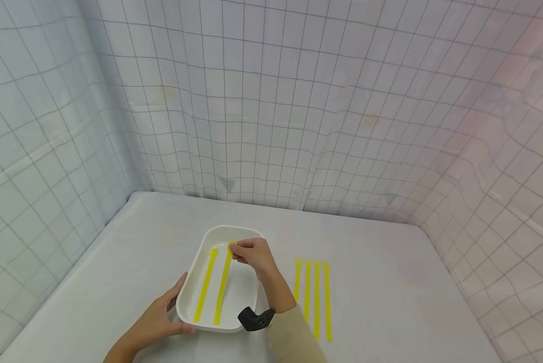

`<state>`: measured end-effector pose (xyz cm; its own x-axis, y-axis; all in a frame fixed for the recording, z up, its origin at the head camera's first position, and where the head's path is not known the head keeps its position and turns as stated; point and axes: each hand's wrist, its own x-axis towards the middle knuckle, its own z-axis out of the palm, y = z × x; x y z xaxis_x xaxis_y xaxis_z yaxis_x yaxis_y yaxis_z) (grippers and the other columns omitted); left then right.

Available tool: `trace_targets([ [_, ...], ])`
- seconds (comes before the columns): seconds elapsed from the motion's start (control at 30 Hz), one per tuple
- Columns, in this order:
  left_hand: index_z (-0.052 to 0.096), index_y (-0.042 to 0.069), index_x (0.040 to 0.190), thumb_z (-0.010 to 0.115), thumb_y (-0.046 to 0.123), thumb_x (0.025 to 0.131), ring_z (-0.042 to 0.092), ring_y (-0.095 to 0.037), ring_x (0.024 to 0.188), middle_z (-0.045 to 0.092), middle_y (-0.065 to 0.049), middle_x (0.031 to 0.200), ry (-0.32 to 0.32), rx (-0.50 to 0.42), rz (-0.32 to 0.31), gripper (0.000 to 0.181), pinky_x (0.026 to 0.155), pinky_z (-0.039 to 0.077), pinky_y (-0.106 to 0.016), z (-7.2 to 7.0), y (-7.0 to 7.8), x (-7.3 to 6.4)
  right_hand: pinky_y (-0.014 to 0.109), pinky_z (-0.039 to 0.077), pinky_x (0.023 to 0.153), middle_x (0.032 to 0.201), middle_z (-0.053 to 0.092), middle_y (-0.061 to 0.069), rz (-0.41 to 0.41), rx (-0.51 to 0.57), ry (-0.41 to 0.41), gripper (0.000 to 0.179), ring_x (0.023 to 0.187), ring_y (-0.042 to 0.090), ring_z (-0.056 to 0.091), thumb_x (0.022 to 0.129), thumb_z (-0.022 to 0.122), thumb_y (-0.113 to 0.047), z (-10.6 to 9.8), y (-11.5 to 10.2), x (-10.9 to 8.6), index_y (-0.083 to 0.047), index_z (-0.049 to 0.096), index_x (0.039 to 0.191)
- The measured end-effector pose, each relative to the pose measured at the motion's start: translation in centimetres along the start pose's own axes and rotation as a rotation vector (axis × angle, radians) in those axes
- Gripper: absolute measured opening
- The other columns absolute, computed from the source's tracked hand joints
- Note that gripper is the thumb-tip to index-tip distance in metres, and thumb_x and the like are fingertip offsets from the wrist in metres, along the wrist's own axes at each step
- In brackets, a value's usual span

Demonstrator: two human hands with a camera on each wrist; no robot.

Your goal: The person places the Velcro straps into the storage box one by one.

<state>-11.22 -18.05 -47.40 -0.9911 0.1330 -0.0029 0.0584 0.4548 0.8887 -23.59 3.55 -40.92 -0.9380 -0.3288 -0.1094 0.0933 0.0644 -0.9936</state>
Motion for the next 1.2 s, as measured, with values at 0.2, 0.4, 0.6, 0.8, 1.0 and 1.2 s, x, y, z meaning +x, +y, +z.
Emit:
trace_targets([
  [0.2,0.019,0.000,0.145,0.088,0.032,0.056,0.029,-0.033,0.130,0.022,-0.020,0.146,0.001,0.004,0.020,0.117,0.102,0.030,-0.041,0.1,0.0,0.1,0.025,0.053,0.066,0.073,0.064,0.004,0.009,0.011,0.019,0.024,0.065,0.012,0.060,0.084,0.067,-0.009,0.1,0.3,0.4,0.013,0.064,0.094],
  [0.4,0.020,-0.002,0.144,0.088,0.032,0.056,0.032,-0.035,0.128,0.024,-0.023,0.145,0.009,0.020,0.073,0.116,0.101,0.033,-0.029,0.0,-0.1,0.0,0.024,0.053,0.065,0.074,0.064,0.006,0.033,0.003,0.035,0.025,0.064,0.013,0.060,0.084,0.068,-0.011,0.2,0.8,1.0,0.012,0.065,0.095],
  [0.6,0.019,0.000,0.145,0.088,0.031,0.056,0.030,-0.032,0.130,0.023,-0.020,0.146,0.004,-0.005,0.050,0.117,0.102,0.030,-0.032,0.0,-0.3,0.0,0.024,0.053,0.065,0.073,0.064,0.005,0.035,0.008,0.031,0.024,0.063,0.012,0.060,0.084,0.067,-0.009,0.3,0.9,1.2,0.013,0.064,0.094],
  [0.8,0.018,0.001,0.145,0.088,0.031,0.055,0.028,-0.030,0.131,0.022,-0.018,0.147,0.001,-0.002,0.020,0.119,0.103,0.029,-0.037,0.0,-0.4,0.0,0.022,0.052,0.063,0.071,0.063,0.004,0.041,-0.002,0.027,0.022,0.063,0.012,0.059,0.085,0.066,-0.007,0.5,1.1,1.7,0.013,0.065,0.093],
  [1.0,0.018,0.001,0.146,0.088,0.033,0.055,0.029,-0.030,0.131,0.022,-0.018,0.147,0.004,0.007,0.022,0.119,0.103,0.030,-0.037,-0.1,-0.4,0.0,0.023,0.053,0.063,0.071,0.064,0.005,0.056,-0.024,0.037,0.021,0.063,0.013,0.059,0.084,0.067,-0.008,0.6,1.2,2.3,0.011,0.066,0.092],
  [1.2,0.019,0.002,0.146,0.088,0.033,0.055,0.031,-0.032,0.130,0.023,-0.019,0.147,0.004,0.010,0.026,0.119,0.102,0.030,-0.041,-0.2,-0.3,-0.1,0.022,0.052,0.061,0.068,0.063,0.004,0.079,-0.036,0.047,0.019,0.061,0.013,0.059,0.083,0.068,-0.008,0.7,1.4,2.8,0.010,0.066,0.090],
])
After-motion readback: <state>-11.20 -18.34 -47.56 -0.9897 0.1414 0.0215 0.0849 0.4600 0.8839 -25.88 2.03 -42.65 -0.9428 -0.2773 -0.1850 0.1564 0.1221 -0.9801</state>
